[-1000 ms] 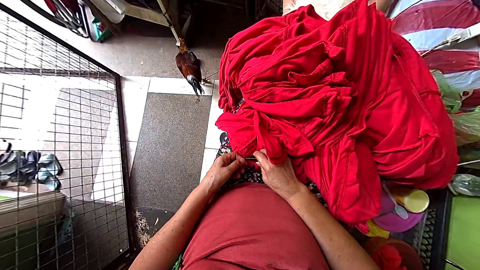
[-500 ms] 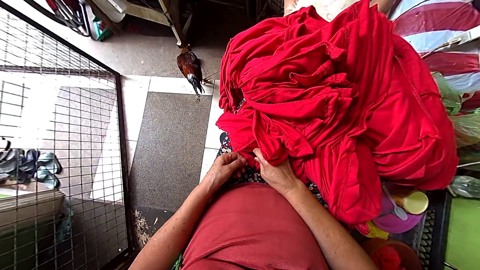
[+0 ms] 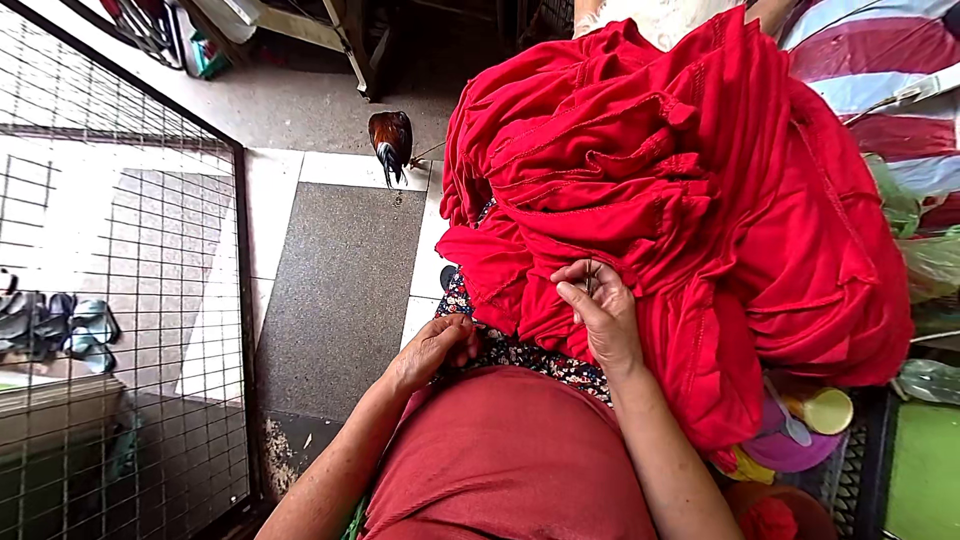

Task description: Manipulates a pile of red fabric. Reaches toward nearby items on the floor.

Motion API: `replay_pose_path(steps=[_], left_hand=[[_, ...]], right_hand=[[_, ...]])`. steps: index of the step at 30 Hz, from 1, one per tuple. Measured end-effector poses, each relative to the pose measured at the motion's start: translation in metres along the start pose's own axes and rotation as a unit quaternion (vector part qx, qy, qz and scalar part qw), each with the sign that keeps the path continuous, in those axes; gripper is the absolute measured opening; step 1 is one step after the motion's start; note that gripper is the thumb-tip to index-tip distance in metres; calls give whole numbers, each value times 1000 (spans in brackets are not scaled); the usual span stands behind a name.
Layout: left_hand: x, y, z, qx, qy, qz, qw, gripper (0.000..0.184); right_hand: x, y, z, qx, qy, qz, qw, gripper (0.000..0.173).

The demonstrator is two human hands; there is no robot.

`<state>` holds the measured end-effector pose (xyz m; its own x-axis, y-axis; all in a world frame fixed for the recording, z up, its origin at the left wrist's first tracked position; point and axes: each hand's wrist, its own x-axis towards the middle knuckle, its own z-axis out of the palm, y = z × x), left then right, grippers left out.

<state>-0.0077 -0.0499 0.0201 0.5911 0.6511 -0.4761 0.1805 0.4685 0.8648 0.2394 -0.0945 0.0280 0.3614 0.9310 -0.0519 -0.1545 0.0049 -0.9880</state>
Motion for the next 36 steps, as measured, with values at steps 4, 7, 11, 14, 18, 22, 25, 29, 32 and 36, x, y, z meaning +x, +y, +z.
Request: replay_pose_path(steps=[4, 7, 11, 14, 18, 22, 25, 29, 32, 36], left_hand=[[-4, 0, 3, -19, 7, -15, 1000, 21], [-1, -2, 3, -19, 1, -5, 1000, 15], [1, -1, 3, -19, 0, -7, 1000, 11], [1, -3, 5, -31, 12, -3, 999, 10], [3, -2, 6, -36, 22, -5, 999, 7], [2, -4, 3, -85, 30, 0, 996, 11], [5, -9, 1, -163, 50, 17, 985, 19], [17, -6, 3, -198, 144, 45, 968, 17], [28, 2, 1, -200, 174, 25, 964, 14], [37, 12, 3, -211, 184, 31, 960, 15]], right_hand=[[-4, -9, 0, -196, -88, -3, 977, 12], [-5, -18, 23, -301, -245, -31, 921, 18], [16, -12, 78, -367, -240, -104, 893, 13], [41, 3, 113, -461, -255, -84, 846, 30], [63, 13, 141, -628, -295, 1, 720, 30], [79, -11, 122, -445, -266, 103, 849, 21], [83, -20, 96, -233, -215, 197, 927, 7], [80, -9, 84, -78, -220, 290, 928, 7], [78, 6, 83, -57, -202, 323, 923, 7], [73, 6, 81, -49, -201, 290, 934, 7]])
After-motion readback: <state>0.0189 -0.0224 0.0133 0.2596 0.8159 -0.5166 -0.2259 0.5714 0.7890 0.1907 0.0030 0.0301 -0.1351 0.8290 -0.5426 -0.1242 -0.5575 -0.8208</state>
